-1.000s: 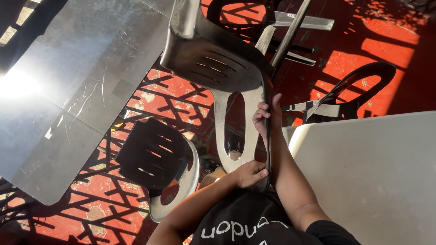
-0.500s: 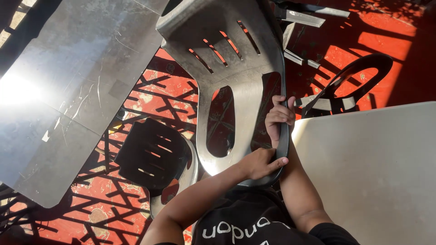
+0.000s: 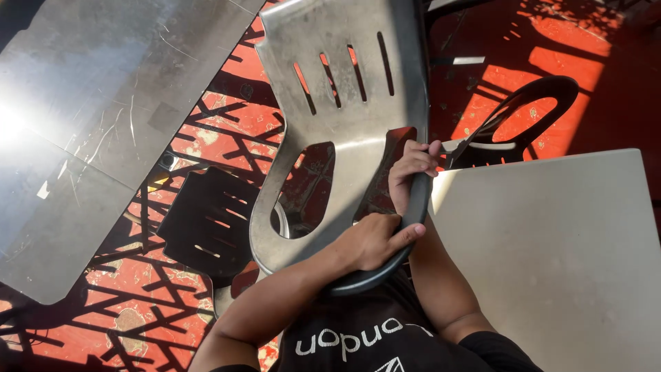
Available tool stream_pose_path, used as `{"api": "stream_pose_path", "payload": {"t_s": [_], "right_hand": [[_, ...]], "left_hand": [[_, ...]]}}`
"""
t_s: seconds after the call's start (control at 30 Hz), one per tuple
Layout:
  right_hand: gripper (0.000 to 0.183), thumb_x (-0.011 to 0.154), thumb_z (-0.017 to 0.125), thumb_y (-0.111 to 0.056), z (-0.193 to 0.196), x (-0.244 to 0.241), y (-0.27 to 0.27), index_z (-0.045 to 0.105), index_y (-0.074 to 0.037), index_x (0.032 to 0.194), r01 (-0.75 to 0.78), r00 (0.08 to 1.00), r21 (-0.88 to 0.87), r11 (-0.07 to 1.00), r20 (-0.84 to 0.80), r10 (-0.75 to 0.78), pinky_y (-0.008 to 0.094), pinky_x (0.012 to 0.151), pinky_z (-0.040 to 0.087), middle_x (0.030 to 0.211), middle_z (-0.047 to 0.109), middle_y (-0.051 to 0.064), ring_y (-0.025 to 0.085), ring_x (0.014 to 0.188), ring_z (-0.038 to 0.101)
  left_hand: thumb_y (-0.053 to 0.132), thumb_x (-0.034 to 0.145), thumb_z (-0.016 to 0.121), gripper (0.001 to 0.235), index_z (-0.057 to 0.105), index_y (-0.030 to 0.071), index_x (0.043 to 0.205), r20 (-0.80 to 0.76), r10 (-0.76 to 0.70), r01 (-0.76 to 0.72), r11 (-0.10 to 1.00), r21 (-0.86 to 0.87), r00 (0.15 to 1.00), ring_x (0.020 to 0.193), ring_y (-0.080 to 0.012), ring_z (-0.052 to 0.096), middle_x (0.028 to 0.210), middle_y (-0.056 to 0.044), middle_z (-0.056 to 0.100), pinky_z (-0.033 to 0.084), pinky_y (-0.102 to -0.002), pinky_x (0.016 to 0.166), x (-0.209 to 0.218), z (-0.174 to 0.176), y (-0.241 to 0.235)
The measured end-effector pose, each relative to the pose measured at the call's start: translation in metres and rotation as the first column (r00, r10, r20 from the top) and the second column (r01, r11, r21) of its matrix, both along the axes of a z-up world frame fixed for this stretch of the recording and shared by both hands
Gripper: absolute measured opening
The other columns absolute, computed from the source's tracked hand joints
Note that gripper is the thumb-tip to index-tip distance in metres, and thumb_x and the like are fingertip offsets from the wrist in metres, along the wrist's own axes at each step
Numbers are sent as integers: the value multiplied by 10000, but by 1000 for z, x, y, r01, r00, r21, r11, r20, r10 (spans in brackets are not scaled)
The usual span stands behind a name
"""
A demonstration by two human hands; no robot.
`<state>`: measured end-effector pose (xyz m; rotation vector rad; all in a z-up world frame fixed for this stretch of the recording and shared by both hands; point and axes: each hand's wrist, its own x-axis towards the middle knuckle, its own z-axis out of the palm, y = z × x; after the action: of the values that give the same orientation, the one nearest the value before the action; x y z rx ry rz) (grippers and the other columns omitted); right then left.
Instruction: The recorder is wiping down and organizing plastic chairs in an outdoor restaurant patio.
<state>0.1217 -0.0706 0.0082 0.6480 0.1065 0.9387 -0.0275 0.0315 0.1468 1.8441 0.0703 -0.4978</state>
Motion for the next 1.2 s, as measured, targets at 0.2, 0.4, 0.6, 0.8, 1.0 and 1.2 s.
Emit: {"api": "stream_pose_path", "payload": {"t_s": [0.2, 0.4, 0.6, 0.8, 1.0, 1.2], "right_hand": [[165, 1049, 593, -295, -76, 16, 37, 557, -171, 946, -15, 998, -244, 970, -67, -1, 288, 1010, 551, 799, 549, -129, -2, 782, 613], [262, 978, 651, -495, -59, -11, 66, 676, -250, 1067, -98, 884, -683, 724, 275, 379, 269, 469, 617, 935, 735, -53, 178, 460, 665], [546, 912, 623, -632, -119, 31, 45, 649, -213, 1262, -640, 762, 39, 767, 157, 628, 422, 953, 562, 1395, 613, -69, 81, 1262, 585], [405, 893, 725, -559, -78, 57, 60, 564, -194, 818, -357, 924, -418, 836, -28, 380, 135, 722, 546, 782, 589, -141, 0, 785, 631], [421, 986, 683, -410, -104, 75, 139, 596, -73, 749, -423, 898, -430, 797, -81, 433, 262, 656, 595, 745, 662, 35, 158, 725, 722], [364, 905, 794, -299, -113, 102, 213, 584, -97, 687, -474, 848, -624, 621, -134, 512, 207, 584, 575, 658, 632, -23, 87, 630, 704]], "left_hand": [[803, 950, 380, 762, 710, 119, 886, -265, 286, -333, 931, -152, 921, 897, -354, 728, 819, -186, 723, 558, -460, 871, 27, -113, 29], [652, 987, 350, 651, 481, 16, 942, -453, 361, -579, 536, -614, 815, 392, -194, 454, 649, -46, 391, 433, -341, 365, 41, -12, 67], [615, 1043, 131, 811, 216, 20, 1588, -219, 314, -363, 900, -240, 924, 1547, -398, 55, 1661, -280, 154, -157, -485, 1279, 49, -65, 53], [808, 883, 407, 860, 718, 65, 1184, -207, 134, -69, 954, 293, 969, 1114, -421, 695, 1093, -207, 759, 542, -494, 971, 16, -43, 110], [462, 827, 710, 588, 611, 278, 1376, -145, 488, -484, 873, 67, 861, 1193, -358, 662, 1275, -80, 717, 532, -499, 1031, -8, -116, 103], [261, 953, 562, 340, 602, 294, 1289, 73, 684, -629, 616, 474, 725, 933, -416, 737, 999, -127, 760, 616, -537, 810, 25, -128, 109]]}}
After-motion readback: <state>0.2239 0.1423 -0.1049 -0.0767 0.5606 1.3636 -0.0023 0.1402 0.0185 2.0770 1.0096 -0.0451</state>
